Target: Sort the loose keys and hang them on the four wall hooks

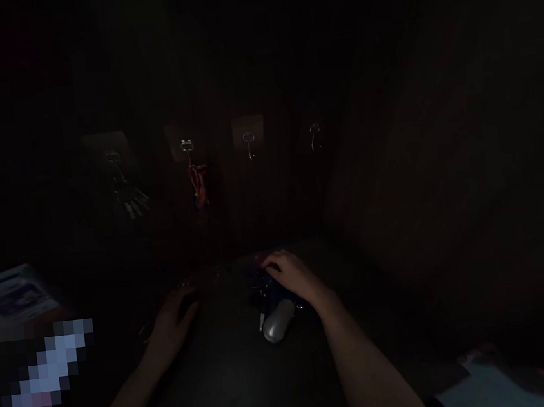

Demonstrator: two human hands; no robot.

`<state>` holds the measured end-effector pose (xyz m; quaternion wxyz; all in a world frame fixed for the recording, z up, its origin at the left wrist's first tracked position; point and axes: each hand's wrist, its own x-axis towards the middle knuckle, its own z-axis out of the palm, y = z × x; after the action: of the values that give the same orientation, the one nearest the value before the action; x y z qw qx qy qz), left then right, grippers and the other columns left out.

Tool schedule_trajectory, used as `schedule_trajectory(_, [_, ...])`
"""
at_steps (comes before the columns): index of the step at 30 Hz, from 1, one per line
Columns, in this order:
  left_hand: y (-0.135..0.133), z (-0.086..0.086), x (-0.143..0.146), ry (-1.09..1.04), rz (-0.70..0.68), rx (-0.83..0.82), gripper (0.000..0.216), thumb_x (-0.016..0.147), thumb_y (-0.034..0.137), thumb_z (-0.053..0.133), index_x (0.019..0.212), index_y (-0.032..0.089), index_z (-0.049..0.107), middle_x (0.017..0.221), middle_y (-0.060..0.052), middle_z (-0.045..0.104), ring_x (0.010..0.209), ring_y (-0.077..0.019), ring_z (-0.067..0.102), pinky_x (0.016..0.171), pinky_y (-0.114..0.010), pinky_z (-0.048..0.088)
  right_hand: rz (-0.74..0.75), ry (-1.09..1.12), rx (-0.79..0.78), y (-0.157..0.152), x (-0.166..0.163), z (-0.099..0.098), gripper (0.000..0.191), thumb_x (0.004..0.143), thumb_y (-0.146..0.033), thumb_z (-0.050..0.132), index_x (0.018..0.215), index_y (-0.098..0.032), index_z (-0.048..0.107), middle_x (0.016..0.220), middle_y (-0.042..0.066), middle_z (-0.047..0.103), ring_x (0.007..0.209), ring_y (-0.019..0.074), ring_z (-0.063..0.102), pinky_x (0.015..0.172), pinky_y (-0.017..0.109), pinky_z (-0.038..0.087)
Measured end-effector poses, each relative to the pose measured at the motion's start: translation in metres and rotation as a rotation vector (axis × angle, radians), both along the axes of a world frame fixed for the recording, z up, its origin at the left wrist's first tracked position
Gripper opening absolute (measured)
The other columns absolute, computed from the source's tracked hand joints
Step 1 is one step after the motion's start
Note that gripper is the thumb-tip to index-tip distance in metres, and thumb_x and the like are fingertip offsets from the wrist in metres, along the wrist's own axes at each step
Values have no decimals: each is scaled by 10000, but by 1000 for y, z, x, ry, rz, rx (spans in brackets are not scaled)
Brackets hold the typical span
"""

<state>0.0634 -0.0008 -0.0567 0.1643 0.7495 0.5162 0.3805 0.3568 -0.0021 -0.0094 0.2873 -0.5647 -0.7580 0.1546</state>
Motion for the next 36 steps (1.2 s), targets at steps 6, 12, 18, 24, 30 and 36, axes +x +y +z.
schedule_trajectory(6, [10,-14,-14,127,89,121,353,806,296,507,1141,192,548,1290,-109,536,1241,-270,439,1036,-482,335,22,-55,-24,-1,0,-2,157,828,-232,519,872,-244,669,942,26,657,910,188,586,813,333,435])
schedule_trajectory(12, [14,-9,-25,190,145,138,400,817,293,471,1193,162,509,1270,-124,546,1231,-266,454,1034,-451,353,13,-77,-24,1,-1,-5,182,849,-240,493,897,-251,669,961,26,660,937,196,579,812,343,435])
schedule_trajectory(18, [16,-2,-38,300,331,42,531,817,342,456,1267,63,428,1260,-197,542,1197,-310,486,977,-462,402,47,-126,42,5,-8,-12,198,864,-221,479,941,-240,660,1010,24,665,984,209,553,870,381,412])
schedule_trajectory(24, [16,3,-53,385,459,-16,602,843,375,417,1315,7,357,1278,-245,516,1182,-338,495,936,-467,424,18,-157,54,5,-12,-15,236,874,-215,462,1021,-235,645,1108,36,652,1038,226,537,898,416,399])
schedule_trajectory(30, [14,7,-47,452,408,113,510,868,325,381,1310,70,385,1316,-199,493,1206,-311,471,961,-457,402,16,-174,68,8,-11,-21,250,881,-225,447,1048,-251,632,1176,18,627,1074,224,521,909,421,393])
schedule_trajectory(36, [15,3,-25,564,273,125,490,885,317,395,1304,63,408,1350,-188,467,1284,-318,370,1013,-485,330,25,-185,68,9,-13,-25,250,884,-234,447,1049,-246,634,1175,35,621,1085,217,518,915,411,394])
